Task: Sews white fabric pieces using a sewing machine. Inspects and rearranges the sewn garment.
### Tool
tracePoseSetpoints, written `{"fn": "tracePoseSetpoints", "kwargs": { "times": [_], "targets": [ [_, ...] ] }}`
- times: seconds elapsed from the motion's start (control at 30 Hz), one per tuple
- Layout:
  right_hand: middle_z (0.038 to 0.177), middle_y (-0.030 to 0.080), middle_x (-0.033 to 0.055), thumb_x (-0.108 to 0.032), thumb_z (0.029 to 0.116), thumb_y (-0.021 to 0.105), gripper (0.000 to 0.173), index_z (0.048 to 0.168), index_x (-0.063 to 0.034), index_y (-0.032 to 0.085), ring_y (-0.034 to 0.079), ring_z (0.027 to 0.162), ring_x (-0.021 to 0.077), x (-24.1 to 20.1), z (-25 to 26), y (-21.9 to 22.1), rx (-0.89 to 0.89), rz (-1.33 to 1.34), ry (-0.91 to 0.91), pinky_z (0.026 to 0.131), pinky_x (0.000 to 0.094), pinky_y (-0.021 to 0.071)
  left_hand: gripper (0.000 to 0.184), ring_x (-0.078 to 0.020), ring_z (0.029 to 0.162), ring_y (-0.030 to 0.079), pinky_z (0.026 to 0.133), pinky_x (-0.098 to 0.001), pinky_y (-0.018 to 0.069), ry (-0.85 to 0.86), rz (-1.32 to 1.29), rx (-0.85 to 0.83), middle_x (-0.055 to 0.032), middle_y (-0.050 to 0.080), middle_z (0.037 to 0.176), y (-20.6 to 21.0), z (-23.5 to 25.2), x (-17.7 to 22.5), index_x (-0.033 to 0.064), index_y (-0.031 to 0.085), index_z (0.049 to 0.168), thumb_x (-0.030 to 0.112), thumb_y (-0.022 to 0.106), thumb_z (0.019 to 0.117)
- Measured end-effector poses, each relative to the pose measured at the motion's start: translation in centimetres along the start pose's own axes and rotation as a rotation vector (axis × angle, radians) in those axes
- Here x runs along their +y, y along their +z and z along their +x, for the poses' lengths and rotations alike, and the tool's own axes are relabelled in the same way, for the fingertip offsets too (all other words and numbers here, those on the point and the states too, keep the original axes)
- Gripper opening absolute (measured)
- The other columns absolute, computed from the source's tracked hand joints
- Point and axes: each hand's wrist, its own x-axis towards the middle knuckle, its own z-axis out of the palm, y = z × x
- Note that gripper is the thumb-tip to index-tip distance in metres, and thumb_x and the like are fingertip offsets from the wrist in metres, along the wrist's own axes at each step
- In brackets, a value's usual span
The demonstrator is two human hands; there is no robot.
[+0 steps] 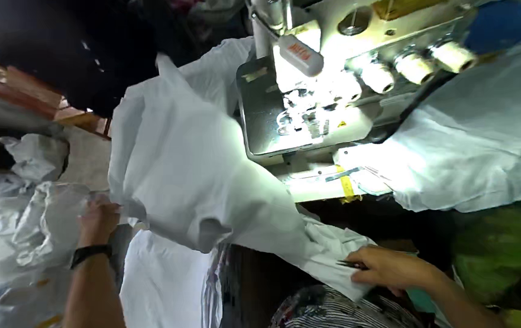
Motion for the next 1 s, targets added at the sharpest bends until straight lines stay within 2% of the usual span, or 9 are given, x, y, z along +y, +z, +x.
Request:
{"fn": "tracePoseSetpoints", "kwargs": {
  "times": [0.07, 0.2, 0.33, 0.47, 0.57, 0.63, 0.73, 0.9, 1.0],
  "targets": [
    [0.097, 0.068, 0.0246, -0.032, 0.1037, 0.062, 0.039, 0.12, 0.0033, 0.067, 0.066, 0.082, 0.0375, -0.1, 2.3, -0.8, 0.126, -0.052, 0.05, 0.079, 0.0556, 0.0534, 0.026, -0.0596, 0.144, 0.028, 0.11, -0.0816, 0.0181, -0.051, 0.042, -0.136, -0.0357, 0.047, 0.147, 0.2, 0.2, 1.7, -0.0041, 0.07, 0.122, 0.007, 0.062, 0.099],
    [0.124, 0.065, 0.0323, -0.027, 0.1049, 0.06, 0.045, 0.132, 0.0083, 0.061, 0.062, 0.118, 0.05, -5.5, 6.0, -1.8, 0.527, -0.132, -0.152, 0.1, 0.0652, 0.0459, 0.029, -0.057, 0.143, 0.034, 0.112, -0.0727, 0.0291, 0.254, -0.151, 0.106, -0.0372, 0.04, 0.151, -1.5, 1.6, 9.1, -0.0057, 0.065, 0.128, 0.006, 0.058, 0.102],
    [0.093, 0.072, 0.0222, -0.015, 0.086, 0.076, 0.025, 0.1, 0.0058, 0.073, 0.071, 0.064, 0.0355, -12.6, 10.5, -0.2, 1.155, -0.278, -0.664, 0.051, 0.0493, 0.0553, 0.029, -0.051, 0.131, 0.051, 0.112, -0.0615, 0.0379, 0.622, -0.286, 0.217, -0.0356, 0.059, 0.131, -3.3, 4.7, 19.6, -0.0106, 0.065, 0.123, 0.007, 0.054, 0.1035],
    [0.131, 0.062, 0.0259, -0.039, 0.0967, 0.068, 0.061, 0.135, 0.0076, 0.059, 0.072, 0.082, 0.0368, -18.0, 11.8, -2.8, 0.896, -0.31, -0.328, 0.068, 0.0495, 0.057, 0.044, -0.0526, 0.118, 0.059, 0.098, -0.0689, 0.0455, 0.622, -0.129, -0.016, -0.0327, 0.06, 0.129, -1.3, 7.7, 26.6, 0.0029, 0.05, 0.146, 0.005, 0.056, 0.102],
    [0.13, 0.063, 0.0256, -0.043, 0.0958, 0.068, 0.062, 0.135, 0.005, 0.06, 0.072, 0.08, 0.0368, -18.0, 12.6, -3.3, 0.944, -0.264, -0.302, 0.066, 0.0494, 0.0569, 0.029, -0.053, 0.12, 0.059, 0.099, -0.0696, 0.0436, 0.596, -0.015, -0.188, -0.0334, 0.062, 0.125, -0.9, 9.3, 28.0, -0.0065, 0.059, 0.129, 0.005, 0.057, 0.1025],
    [0.124, 0.065, 0.0268, -0.042, 0.0913, 0.073, 0.062, 0.134, 0.0023, 0.063, 0.071, 0.075, 0.0373, -17.2, 13.1, -3.3, 1.069, -0.143, -0.397, 0.061, 0.0503, 0.0562, 0.026, -0.0484, 0.113, 0.062, 0.1, -0.0629, 0.0459, 0.708, -0.17, -0.088, -0.0337, 0.064, 0.116, -2.6, 9.0, 28.0, -0.0137, 0.059, 0.121, 0.004, 0.048, 0.1056],
    [0.127, 0.065, 0.0239, -0.032, 0.0947, 0.072, 0.061, 0.144, -0.0002, 0.055, 0.07, 0.1, 0.0369, -17.3, 11.9, -4.8, 0.847, 0.162, -0.475, 0.084, 0.0543, 0.054, 0.032, -0.0259, 0.097, 0.064, 0.091, -0.041, 0.0523, 0.78, -0.676, 0.291, -0.0249, 0.064, 0.108, -7.1, 7.0, 28.8, -0.0168, 0.052, 0.123, 0.007, 0.039, 0.1064],
    [0.075, 0.068, -0.0122, -0.008, 0.0849, 0.073, 0.004, 0.085, -0.0103, 0.069, 0.062, 0.071, -0.0077, -11.9, 6.6, -7.2, 0.627, 0.728, -1.023, 0.066, 0.0146, 0.0536, 0.015, -0.0015, 0.094, 0.06, 0.089, -0.0224, 0.052, 0.953, -1.356, 0.581, 0.0012, 0.06, 0.102, -10.3, 4.0, 33.1, -0.003, 0.049, 0.116, 0.006, 0.042, 0.1068],
    [0.072, 0.063, -0.0133, -0.013, 0.0877, 0.074, 0.01, 0.082, -0.0079, 0.068, 0.054, 0.068, -0.0134, -5.7, 2.5, -7.4, 0.521, 0.453, -1.035, 0.061, 0.0071, 0.0448, 0.043, -0.0112, 0.118, 0.056, 0.103, -0.0264, 0.0461, 1.095, -1.182, 0.4, -0.0169, 0.058, 0.125, -5.2, 0.8, 35.1, -0.0186, 0.039, 0.132, 0.007, 0.053, 0.0994]
  ]
}}
